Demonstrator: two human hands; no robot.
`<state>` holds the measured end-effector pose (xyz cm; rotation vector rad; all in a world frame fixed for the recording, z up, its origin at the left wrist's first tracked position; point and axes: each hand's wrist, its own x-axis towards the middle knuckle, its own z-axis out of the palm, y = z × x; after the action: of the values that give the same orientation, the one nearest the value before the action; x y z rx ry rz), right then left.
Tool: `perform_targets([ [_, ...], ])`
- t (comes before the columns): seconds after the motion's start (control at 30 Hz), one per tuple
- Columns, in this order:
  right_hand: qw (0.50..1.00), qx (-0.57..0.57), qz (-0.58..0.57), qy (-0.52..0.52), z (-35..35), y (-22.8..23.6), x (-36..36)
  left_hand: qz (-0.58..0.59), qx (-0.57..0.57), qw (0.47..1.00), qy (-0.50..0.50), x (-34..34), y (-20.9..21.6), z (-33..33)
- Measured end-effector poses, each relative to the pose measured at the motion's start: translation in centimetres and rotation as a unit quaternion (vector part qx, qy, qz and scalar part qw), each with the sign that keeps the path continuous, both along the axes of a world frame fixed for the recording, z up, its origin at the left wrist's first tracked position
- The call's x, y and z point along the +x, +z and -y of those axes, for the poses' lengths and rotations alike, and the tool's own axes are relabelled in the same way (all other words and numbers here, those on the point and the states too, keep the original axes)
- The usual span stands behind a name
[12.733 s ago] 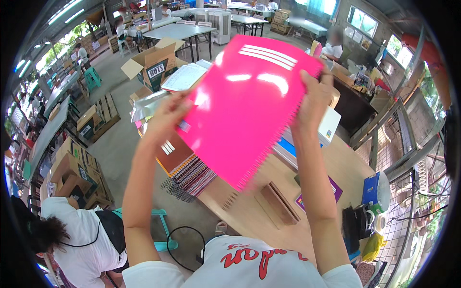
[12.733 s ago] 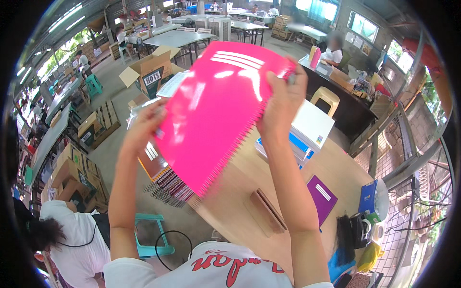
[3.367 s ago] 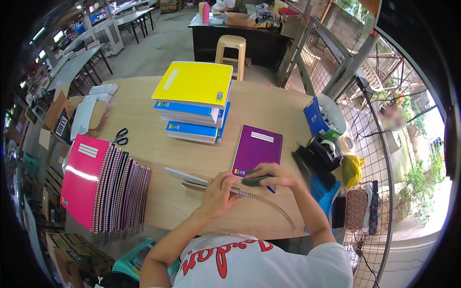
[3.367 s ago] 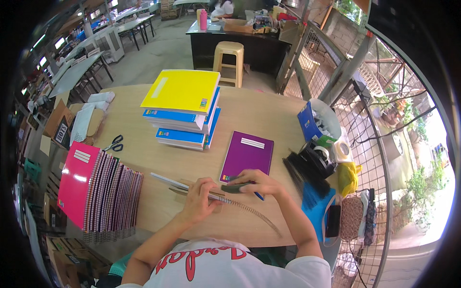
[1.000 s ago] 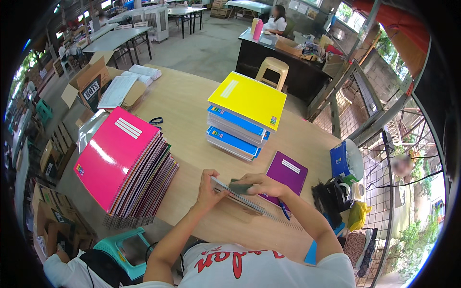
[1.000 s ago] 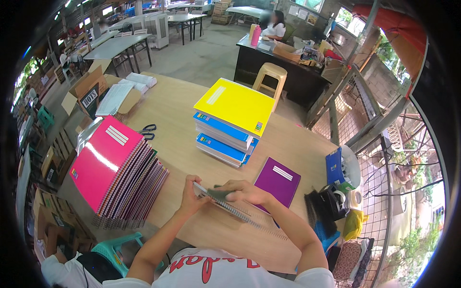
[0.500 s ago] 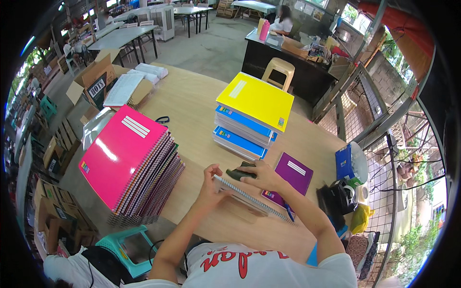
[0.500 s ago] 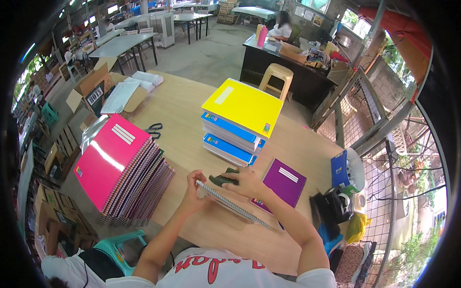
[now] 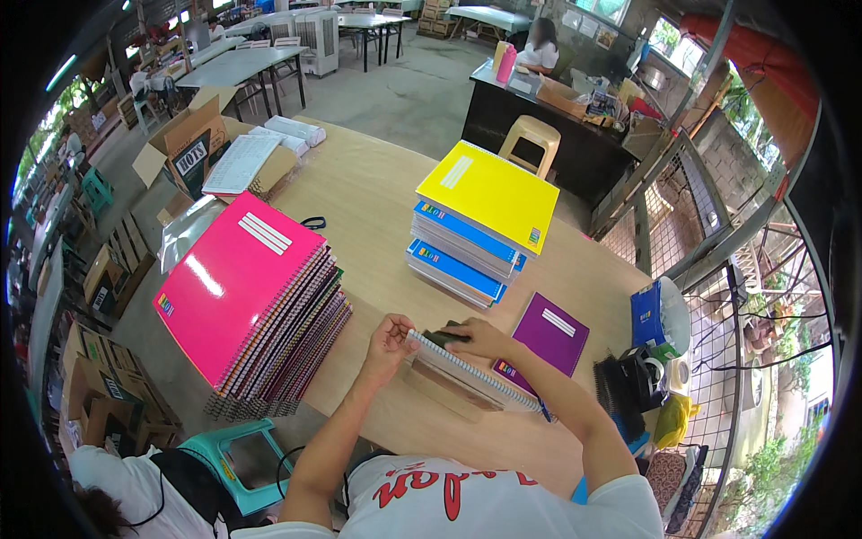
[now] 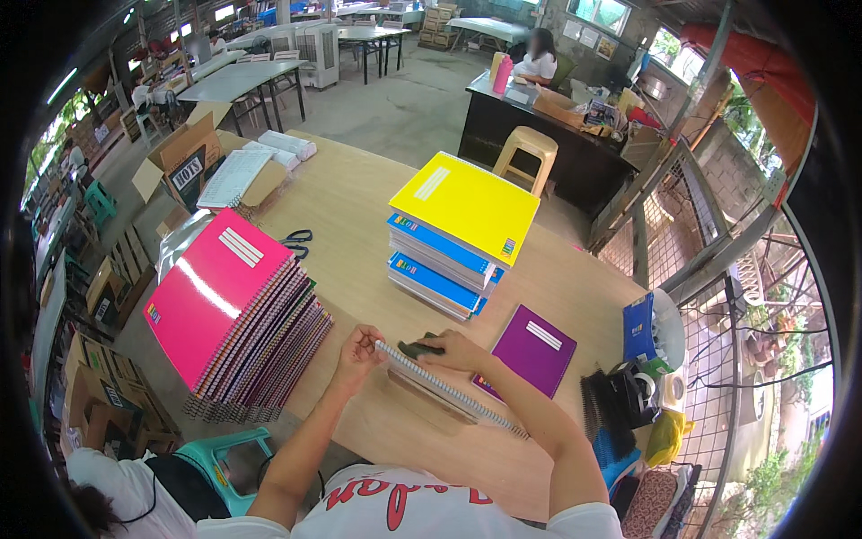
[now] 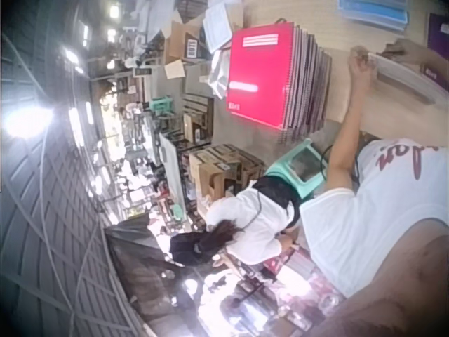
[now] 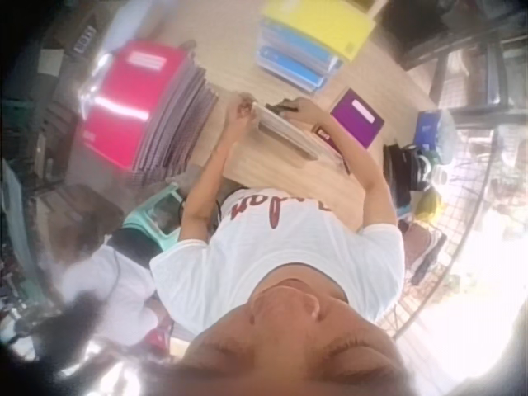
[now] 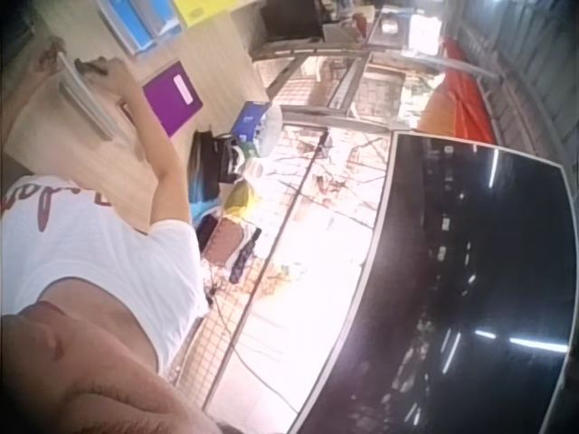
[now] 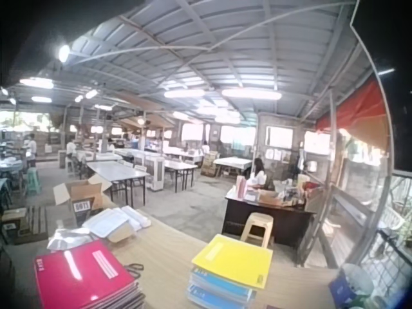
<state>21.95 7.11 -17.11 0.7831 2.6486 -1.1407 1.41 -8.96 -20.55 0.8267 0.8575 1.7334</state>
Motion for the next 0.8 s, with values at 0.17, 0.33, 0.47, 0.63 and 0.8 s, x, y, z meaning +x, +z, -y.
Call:
perform_targets([
  [0.17,0.916,0.221,0.046,-0.332,5.0,-6.0,12.5,-0.039,-0.042,0.998,-0.003,1.2,0.7,1.7],
  [0.33,0.820,0.334,0.126,-0.447,11.9,-11.9,21.0,-0.012,-0.038,0.999,-0.030,1.9,0.6,1.4],
  [0.47,0.796,0.440,0.028,-0.415,11.5,-10.7,21.7,-0.007,-0.030,0.999,-0.015,1.8,0.7,1.1],
  [0.63,0.856,0.386,-0.282,-0.199,6.7,8.9,12.6,-0.017,-0.039,0.999,-0.017,1.3,0.3,1.3],
  [0.8,0.896,0.394,-0.206,0.002,7.9,16.6,1.2,-0.005,-0.044,0.999,-0.016,1.3,0.6,1.2],
])
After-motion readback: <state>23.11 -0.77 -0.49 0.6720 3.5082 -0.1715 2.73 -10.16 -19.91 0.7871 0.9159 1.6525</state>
